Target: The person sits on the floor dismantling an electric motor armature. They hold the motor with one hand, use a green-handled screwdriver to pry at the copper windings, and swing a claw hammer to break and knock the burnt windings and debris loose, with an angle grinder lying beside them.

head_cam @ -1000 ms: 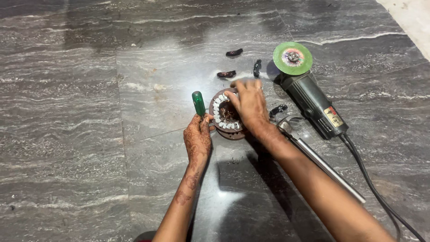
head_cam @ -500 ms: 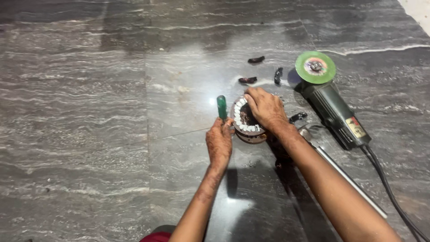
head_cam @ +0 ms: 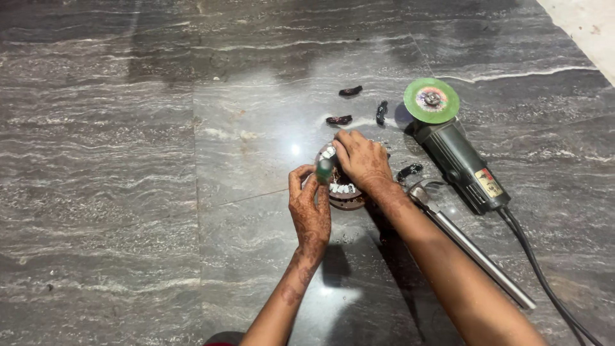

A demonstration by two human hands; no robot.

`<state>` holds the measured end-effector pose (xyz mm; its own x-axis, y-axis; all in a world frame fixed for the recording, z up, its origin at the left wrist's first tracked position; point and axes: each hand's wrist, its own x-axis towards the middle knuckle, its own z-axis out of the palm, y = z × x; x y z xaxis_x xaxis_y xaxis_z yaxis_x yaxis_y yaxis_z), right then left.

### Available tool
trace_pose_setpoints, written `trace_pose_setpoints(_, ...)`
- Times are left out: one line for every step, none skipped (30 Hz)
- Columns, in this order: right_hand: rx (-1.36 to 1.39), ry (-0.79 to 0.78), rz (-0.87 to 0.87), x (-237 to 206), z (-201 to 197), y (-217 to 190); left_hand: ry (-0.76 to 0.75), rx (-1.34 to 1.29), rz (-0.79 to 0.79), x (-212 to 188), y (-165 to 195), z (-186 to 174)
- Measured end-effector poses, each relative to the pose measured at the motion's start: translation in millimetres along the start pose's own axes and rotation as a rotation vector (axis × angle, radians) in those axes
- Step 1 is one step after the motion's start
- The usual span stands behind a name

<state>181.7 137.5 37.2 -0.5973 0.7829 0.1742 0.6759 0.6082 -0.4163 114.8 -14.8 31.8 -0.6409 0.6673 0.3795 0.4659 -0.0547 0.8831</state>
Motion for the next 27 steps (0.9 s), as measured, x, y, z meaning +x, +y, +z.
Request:
trace_pose_setpoints(-0.008,0.002,-0.001,0,0,-1,-0.025,-0.043,0.018,-2,1,-1)
trace_pose_setpoints(-0.017,0.004,0.0,0,0,-1,-0.051,-0.087,0.036,-3,2,-3)
trace_pose_setpoints(-0.02,-0.003,0.004,0,0,-1,-0.077,-0.132,0.054,-5,3,-3)
trace_pose_setpoints(-0.024,-0.007,0.005,0,0,-1,-0.066,-0.123,0.073,-5,4,-3)
trace_pose_setpoints(-0.027,-0.009,0.002,0,1,-1,-0.051,-0.113,0.094,-7,5,-2)
trace_pose_setpoints(-0.033,0.022,-0.014,0,1,-1,-0.034,-0.101,0.115,-6,5,-1)
trace_pose_setpoints(-0.036,0.048,-0.028,-1,2,0,-0.002,-0.125,0.114,-5,6,0)
trace_pose_setpoints(-0.039,0.071,-0.041,-1,3,0,0.029,-0.149,0.109,-5,7,2)
trace_pose_setpoints(-0.029,0.079,-0.051,-1,3,1,0.059,-0.179,0.11,-3,8,5)
trace_pose_setpoints(-0.023,0.088,-0.059,-2,4,1,0.072,-0.318,0.007,0,9,6)
trace_pose_setpoints(-0.018,0.094,-0.067,-2,4,1,0.084,-0.457,-0.101,2,9,7)
trace_pose_setpoints(-0.019,0.083,-0.04,-3,4,1,0.094,-0.589,-0.212,4,10,6)
trace_pose_setpoints(-0.014,0.07,-0.021,-4,5,1,0.075,-0.596,-0.204,5,10,3)
trace_pose_setpoints(-0.003,0.059,-0.002,-4,4,1,0.055,-0.599,-0.193,6,10,-1)
trace_pose_setpoints(0.001,0.092,-0.026,-5,4,1,0.032,-0.605,-0.179,8,9,-3)
trace_pose_setpoints(0.008,0.126,-0.05,-5,4,0,0.023,-0.611,-0.167,10,9,-5)
trace_pose_setpoints(0.013,0.152,-0.074,-5,3,0,0.018,-0.617,-0.162,9,9,-6)
trace_pose_setpoints(0.001,0.142,-0.071,-5,3,0,0.01,-0.623,-0.164,8,9,-7)
trace_pose_setpoints(-0.013,0.135,-0.067,-4,3,0,-0.007,-0.592,-0.198,9,8,-7)
trace_pose_setpoints(-0.026,0.133,-0.067,-3,3,0,-0.022,-0.561,-0.226,9,8,-6)
trace_pose_setpoints(-0.02,0.102,-0.056,-2,3,1,-0.035,-0.531,-0.251,10,7,-5)
trace_pose_setpoints(-0.015,0.072,-0.038,-1,4,1,-0.057,-0.562,-0.247,11,6,-4)
trace_pose_setpoints(-0.01,0.039,-0.023,0,4,2,-0.077,-0.593,-0.244,12,5,-3)
trace_pose_setpoints(-0.012,0.028,-0.016,1,5,3,-0.094,-0.622,-0.242,12,5,-3)
trace_pose_setpoints(-0.016,0.018,-0.008,1,6,4,-0.099,-0.646,-0.255,12,4,-2)
trace_pose_setpoints(-0.019,0.004,0.003,2,6,4,-0.105,-0.67,-0.272,12,4,-2)
trace_pose_setpoints(-0.021,0.013,-0.002,1,7,5,-0.11,-0.693,-0.291,11,4,-3)
